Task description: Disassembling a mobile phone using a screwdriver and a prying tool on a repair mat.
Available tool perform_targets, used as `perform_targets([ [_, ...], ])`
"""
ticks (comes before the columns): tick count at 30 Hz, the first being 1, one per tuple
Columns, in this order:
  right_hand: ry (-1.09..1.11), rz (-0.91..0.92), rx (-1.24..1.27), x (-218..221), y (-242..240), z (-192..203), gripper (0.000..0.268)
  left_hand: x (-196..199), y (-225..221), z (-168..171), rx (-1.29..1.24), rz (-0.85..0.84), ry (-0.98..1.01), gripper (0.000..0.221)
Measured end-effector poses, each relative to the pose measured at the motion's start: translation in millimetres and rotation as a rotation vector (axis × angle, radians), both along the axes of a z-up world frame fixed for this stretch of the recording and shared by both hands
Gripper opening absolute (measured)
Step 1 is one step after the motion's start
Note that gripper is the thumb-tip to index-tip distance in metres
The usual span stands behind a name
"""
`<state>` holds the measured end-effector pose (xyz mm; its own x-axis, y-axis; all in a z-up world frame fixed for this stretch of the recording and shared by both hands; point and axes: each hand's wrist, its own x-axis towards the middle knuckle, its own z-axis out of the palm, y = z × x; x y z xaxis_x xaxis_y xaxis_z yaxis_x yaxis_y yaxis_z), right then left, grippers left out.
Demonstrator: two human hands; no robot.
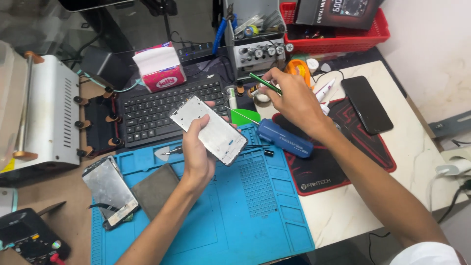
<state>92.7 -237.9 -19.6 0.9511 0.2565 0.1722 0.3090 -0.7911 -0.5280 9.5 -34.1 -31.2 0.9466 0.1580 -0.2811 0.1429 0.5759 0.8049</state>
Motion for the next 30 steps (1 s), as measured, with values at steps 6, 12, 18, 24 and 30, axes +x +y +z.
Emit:
perform_targets([
  [6, 0.078, -0.194, 0.008, 20.0, -68.9, 31.1, 0.018, 6.0, -28.2, 9.3, -0.195, -0.067, 0.068, 0.034],
  [12, -0.09, -0.335, -0.145, 60.8, -152.9, -3.5, 0.018, 15.6, -60.6, 16.3, -0.177, -0.117, 0.075, 0.034],
  [18, -0.194, -0.397, -0.239, 109.8, -190.7, -61.6, 0.015, 24.4, -88.7, 16.1, -0.155, -0.128, 0.165, 0.037],
  [24, -0.151, -0.429, -0.265, 120.6, -193.3, -75.8, 0.015, 27.1, -96.5, 13.3, -0.205, -0.131, 0.214, 0.039],
  [30, -0.096, -0.415, -0.245, 124.9, -192.5, -82.5, 0.021, 27.1, -95.5, 13.0, -0.215, -0.113, 0.255, 0.031],
])
